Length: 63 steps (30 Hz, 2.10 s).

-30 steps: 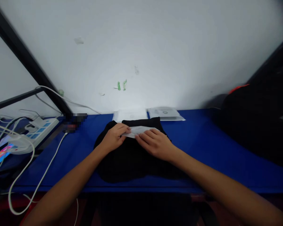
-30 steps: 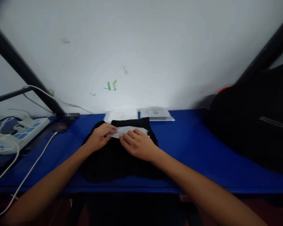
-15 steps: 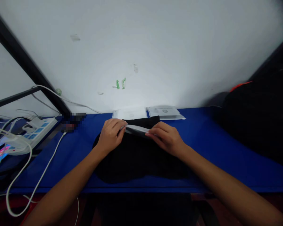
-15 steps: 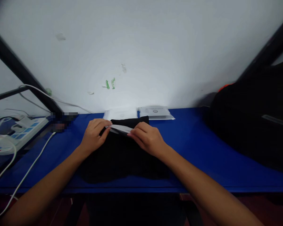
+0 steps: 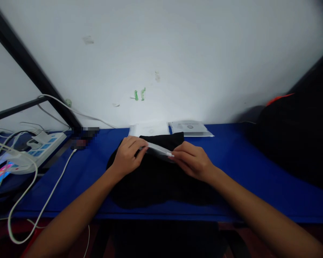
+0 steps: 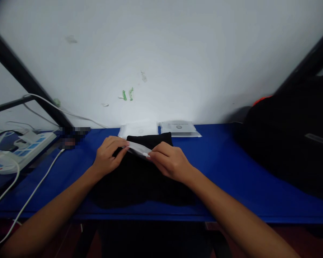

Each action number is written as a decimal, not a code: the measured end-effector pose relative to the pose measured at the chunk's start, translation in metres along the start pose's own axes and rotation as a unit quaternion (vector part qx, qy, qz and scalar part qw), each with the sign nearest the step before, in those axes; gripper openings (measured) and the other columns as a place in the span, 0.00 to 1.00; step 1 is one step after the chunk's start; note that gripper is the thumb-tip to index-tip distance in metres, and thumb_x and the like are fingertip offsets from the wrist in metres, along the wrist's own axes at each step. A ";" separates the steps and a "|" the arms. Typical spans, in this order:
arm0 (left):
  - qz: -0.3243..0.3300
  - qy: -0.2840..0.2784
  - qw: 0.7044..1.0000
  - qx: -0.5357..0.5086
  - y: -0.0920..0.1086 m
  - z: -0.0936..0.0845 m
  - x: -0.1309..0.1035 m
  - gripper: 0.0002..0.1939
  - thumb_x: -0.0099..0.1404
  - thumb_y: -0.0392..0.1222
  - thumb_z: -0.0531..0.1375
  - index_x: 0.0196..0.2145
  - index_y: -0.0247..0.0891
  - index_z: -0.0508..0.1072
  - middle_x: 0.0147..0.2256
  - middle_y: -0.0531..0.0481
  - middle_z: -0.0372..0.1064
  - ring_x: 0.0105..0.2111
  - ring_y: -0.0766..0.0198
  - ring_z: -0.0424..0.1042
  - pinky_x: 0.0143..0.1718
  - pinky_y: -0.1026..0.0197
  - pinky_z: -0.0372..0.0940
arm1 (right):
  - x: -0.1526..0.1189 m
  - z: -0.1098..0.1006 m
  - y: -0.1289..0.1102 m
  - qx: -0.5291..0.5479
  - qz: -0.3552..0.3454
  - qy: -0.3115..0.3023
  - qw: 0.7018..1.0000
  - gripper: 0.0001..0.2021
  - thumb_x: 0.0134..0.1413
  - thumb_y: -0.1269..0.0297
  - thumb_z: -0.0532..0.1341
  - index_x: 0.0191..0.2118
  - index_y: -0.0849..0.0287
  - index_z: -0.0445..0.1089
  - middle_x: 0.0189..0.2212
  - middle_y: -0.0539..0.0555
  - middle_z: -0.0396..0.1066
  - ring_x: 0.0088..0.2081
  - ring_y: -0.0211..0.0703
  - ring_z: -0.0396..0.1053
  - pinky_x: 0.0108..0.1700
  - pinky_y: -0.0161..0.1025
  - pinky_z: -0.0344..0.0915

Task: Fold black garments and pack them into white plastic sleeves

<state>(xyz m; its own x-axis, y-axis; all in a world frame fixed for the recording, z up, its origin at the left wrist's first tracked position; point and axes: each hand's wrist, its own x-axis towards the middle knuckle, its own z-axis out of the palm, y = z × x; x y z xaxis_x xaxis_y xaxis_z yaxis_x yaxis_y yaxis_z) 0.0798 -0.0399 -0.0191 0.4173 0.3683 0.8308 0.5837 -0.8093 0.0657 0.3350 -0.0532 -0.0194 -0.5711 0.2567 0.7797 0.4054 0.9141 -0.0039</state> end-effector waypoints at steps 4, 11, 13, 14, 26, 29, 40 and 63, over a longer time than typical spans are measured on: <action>0.065 -0.003 0.996 -0.068 0.022 0.003 0.000 0.11 0.64 0.33 0.63 0.45 0.38 0.70 0.38 0.48 0.73 0.39 0.61 0.72 0.41 0.56 0.69 | 0.002 0.005 -0.007 -0.047 -0.046 0.005 0.998 0.08 0.62 0.75 0.55 0.41 0.63 0.70 0.30 0.56 0.71 0.29 0.39 0.63 0.28 0.36 0.61; 0.101 -0.031 0.991 -0.077 0.040 0.008 -0.003 0.06 0.67 0.34 0.60 0.42 0.40 0.70 0.34 0.50 0.72 0.34 0.63 0.71 0.37 0.58 0.69 | 0.003 0.014 -0.014 -0.061 -0.080 -0.031 0.994 0.12 0.63 0.74 0.50 0.37 0.62 0.71 0.27 0.55 0.70 0.27 0.40 0.59 0.27 0.38 0.58; 0.088 -0.035 0.993 -0.072 0.038 0.007 -0.002 0.03 0.68 0.34 0.58 0.40 0.40 0.69 0.33 0.50 0.72 0.34 0.62 0.71 0.37 0.58 0.68 | 0.003 0.014 -0.013 -0.059 -0.075 -0.021 0.995 0.12 0.63 0.74 0.50 0.38 0.63 0.71 0.27 0.54 0.69 0.27 0.40 0.59 0.26 0.38 0.57; 0.080 -0.035 0.994 -0.067 0.035 0.007 -0.001 0.03 0.68 0.34 0.57 0.39 0.40 0.69 0.32 0.50 0.72 0.34 0.62 0.71 0.38 0.57 0.68 | 0.002 0.014 -0.013 -0.058 -0.074 -0.014 0.996 0.12 0.62 0.75 0.50 0.39 0.63 0.71 0.26 0.54 0.68 0.27 0.40 0.59 0.25 0.37 0.57; -0.025 -0.009 0.999 0.024 -0.029 -0.003 0.002 0.06 0.70 0.41 0.57 0.35 0.39 0.70 0.33 0.49 0.73 0.34 0.61 0.68 0.38 0.56 0.63 | -0.001 -0.017 0.008 -0.087 0.052 0.139 0.985 0.12 0.56 0.77 0.60 0.42 0.53 0.70 0.29 0.51 0.72 0.28 0.39 0.69 0.29 0.37 0.66; -0.030 -0.005 0.999 0.020 -0.025 -0.004 0.003 0.06 0.71 0.40 0.56 0.35 0.40 0.70 0.32 0.50 0.72 0.33 0.62 0.69 0.35 0.59 0.63 | -0.002 -0.014 0.009 -0.097 0.066 0.148 0.982 0.11 0.57 0.76 0.60 0.41 0.53 0.70 0.30 0.51 0.72 0.28 0.40 0.70 0.29 0.37 0.66; -0.025 -0.016 0.999 0.032 -0.024 -0.007 0.005 0.04 0.70 0.41 0.57 0.37 0.42 0.71 0.35 0.50 0.74 0.36 0.61 0.71 0.39 0.56 0.64 | 0.003 -0.015 0.009 -0.029 0.117 0.168 0.978 0.08 0.60 0.73 0.58 0.37 0.51 0.71 0.27 0.50 0.71 0.29 0.41 0.70 0.29 0.40 0.67; -0.114 -0.029 0.991 -0.056 -0.017 -0.006 0.003 0.08 0.67 0.46 0.60 0.41 0.40 0.71 0.40 0.47 0.73 0.41 0.60 0.72 0.43 0.55 0.67 | -0.007 -0.001 0.024 0.060 0.131 0.068 0.987 0.06 0.60 0.70 0.57 0.40 0.55 0.68 0.35 0.54 0.72 0.37 0.43 0.71 0.38 0.42 0.70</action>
<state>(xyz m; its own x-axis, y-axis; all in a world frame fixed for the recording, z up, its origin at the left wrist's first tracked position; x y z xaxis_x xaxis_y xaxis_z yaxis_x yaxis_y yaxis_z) 0.0676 -0.0278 -0.0143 0.3244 0.5700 0.7549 0.5871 -0.7471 0.3118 0.3499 -0.0334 -0.0245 -0.3522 0.4524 0.8193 0.4351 0.8542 -0.2846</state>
